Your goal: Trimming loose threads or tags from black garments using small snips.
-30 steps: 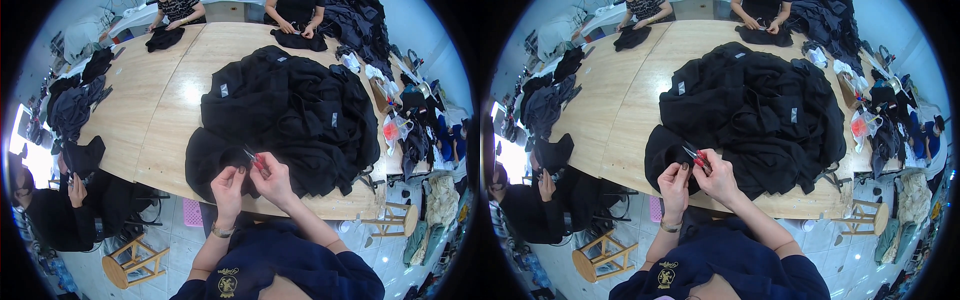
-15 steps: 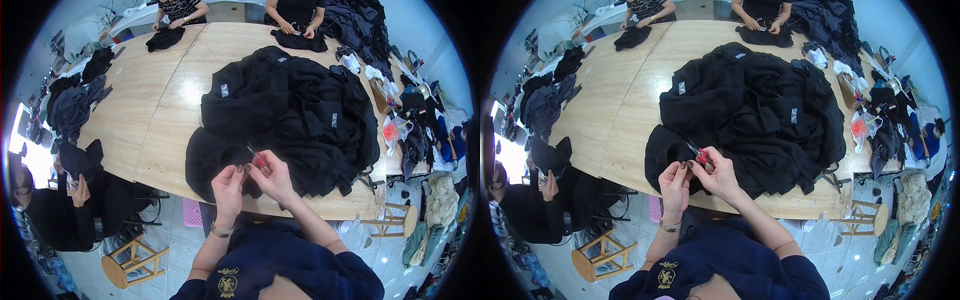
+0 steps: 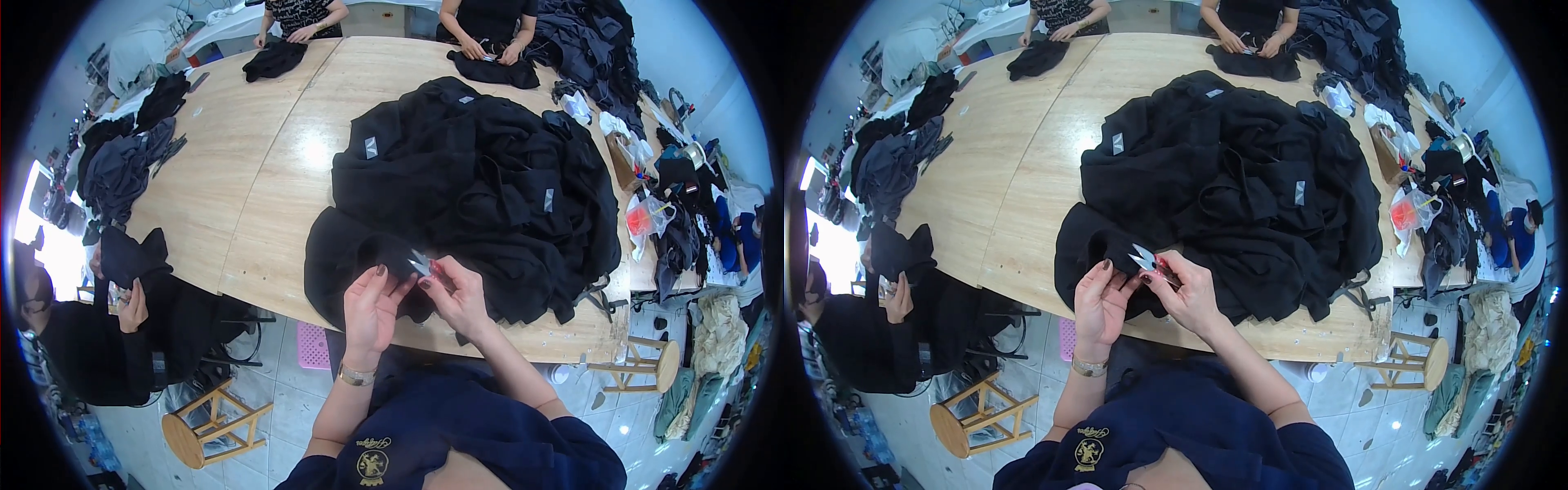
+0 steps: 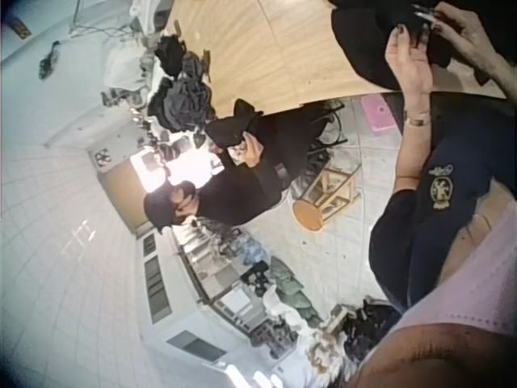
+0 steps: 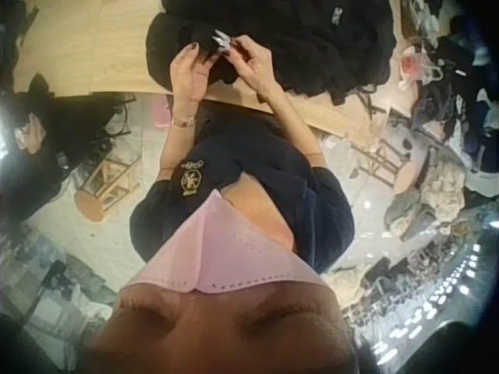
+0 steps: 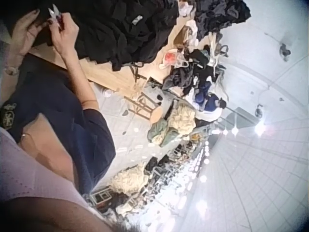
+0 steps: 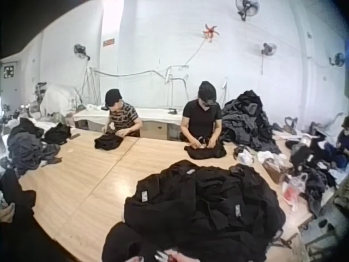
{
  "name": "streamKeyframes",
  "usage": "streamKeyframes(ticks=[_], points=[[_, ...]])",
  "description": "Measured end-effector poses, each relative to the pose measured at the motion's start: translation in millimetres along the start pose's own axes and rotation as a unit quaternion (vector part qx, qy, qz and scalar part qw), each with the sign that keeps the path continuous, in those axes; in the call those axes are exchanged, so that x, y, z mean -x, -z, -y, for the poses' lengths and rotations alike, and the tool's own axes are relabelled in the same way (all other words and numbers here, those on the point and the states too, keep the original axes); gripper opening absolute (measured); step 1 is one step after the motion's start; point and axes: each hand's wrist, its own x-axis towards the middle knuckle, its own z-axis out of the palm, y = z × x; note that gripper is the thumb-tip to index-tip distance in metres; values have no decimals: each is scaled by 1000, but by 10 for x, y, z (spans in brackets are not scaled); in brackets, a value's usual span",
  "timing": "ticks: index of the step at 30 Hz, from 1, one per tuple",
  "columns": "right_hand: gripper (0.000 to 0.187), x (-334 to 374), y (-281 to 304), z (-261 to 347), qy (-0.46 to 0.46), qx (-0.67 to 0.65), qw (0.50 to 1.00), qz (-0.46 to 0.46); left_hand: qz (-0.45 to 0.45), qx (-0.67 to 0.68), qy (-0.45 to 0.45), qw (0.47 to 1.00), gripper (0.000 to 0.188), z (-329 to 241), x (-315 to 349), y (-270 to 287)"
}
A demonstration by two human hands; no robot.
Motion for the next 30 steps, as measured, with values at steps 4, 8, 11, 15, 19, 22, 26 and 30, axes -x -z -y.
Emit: streamKeyframes(ticks=[4,8,11,15,19,22,26,30], points=[[26,34,-43,-112,91,159,983,-21,10,-1,-1,1000,17,2,0,9],[22,11,-51,-143,138,187,972,-31,29,-18,-13,999,18,18,5,28],[24,-16,-44,-121,147,219,964,-22,24,-24,-22,999,16,29,13,24],[27,-52,-48,-90,168,238,956,-33,22,-59,-44,997,15,60,20,36],[25,-56,-54,-50,80,146,985,-37,30,-58,-64,996,17,77,19,44],[24,-43,-54,-75,-34,3,999,-38,13,-51,-44,998,16,49,19,2],[27,-61,-54,-15,39,95,994,-30,8,-9,-11,1000,17,8,12,-5],[31,-37,-56,-125,156,221,962,-36,17,1,4,1000,22,-7,4,43]])
